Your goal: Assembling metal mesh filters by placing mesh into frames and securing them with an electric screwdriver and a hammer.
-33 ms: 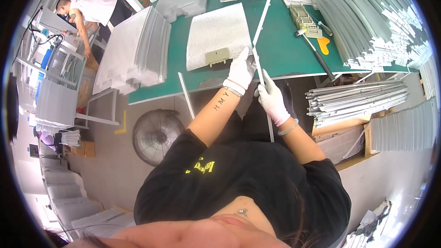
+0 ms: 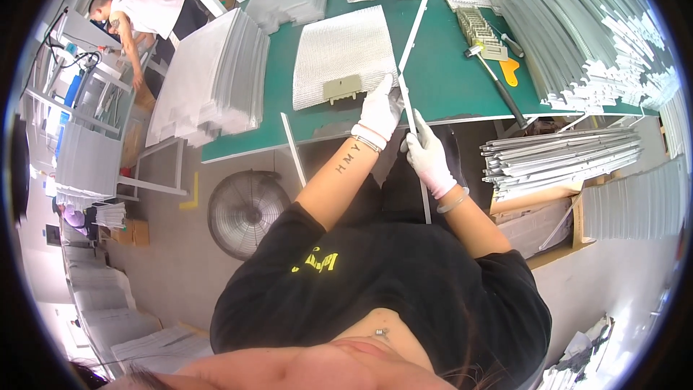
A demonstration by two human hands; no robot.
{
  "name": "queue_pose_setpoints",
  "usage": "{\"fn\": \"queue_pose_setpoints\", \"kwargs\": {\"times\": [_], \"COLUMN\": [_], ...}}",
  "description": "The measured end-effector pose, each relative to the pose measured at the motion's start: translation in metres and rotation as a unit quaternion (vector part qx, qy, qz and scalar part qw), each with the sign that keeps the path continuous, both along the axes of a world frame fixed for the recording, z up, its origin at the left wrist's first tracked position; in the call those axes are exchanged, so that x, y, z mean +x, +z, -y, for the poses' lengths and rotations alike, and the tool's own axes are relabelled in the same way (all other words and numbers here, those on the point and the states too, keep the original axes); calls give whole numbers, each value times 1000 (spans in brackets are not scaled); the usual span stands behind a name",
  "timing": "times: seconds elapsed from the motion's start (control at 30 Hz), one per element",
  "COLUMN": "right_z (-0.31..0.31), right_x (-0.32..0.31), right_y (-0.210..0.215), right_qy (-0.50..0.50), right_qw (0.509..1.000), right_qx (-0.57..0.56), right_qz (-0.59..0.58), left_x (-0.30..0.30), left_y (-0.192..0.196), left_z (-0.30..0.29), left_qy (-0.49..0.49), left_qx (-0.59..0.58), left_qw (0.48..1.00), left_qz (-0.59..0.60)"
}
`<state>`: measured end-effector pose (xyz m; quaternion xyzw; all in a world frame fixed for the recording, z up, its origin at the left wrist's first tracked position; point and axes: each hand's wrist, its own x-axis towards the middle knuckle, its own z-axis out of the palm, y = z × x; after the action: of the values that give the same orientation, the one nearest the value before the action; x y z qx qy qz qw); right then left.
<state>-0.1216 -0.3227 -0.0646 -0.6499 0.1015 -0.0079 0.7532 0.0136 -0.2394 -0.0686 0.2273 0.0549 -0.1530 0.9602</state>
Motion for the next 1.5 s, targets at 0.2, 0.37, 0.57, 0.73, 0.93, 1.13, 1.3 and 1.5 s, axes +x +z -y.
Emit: {"fn": "queue_pose_setpoints", "kwargs": {"times": [0.2, 0.37, 0.57, 0.73, 0.93, 1.13, 1.3, 1.5], "right_z": [3, 16, 41, 56, 61, 57, 72, 92], "right_x": [-5, 32, 118, 142, 130, 130, 135, 132], "right_y": [-1, 19, 38, 22, 21, 22, 9, 5], "right_qy": [40, 43, 86, 142, 160, 111, 93, 50], "right_qw": [994, 999, 985, 987, 986, 991, 993, 993], "right_qx": [100, 12, -140, -41, 18, 15, -24, -58], "right_qz": [16, 22, -49, -58, -39, -68, -65, -91], "left_x": [-10, -20, -53, -124, -147, -180, -184, -166], "left_y": [4, 3, 0, 35, -53, -198, -224, -234], "left_z": [-3, -1, -1, -133, -305, -496, -565, -614], "left_qy": [-14, 11, -17, 0, 420, 129, -69, -175], "left_qx": [-22, 174, 60, 382, 565, 906, 902, 848], "left_qw": [1000, 985, 997, 886, 707, 380, 297, 324], "left_qz": [4, 10, 53, 262, 65, -135, -306, -382]}}
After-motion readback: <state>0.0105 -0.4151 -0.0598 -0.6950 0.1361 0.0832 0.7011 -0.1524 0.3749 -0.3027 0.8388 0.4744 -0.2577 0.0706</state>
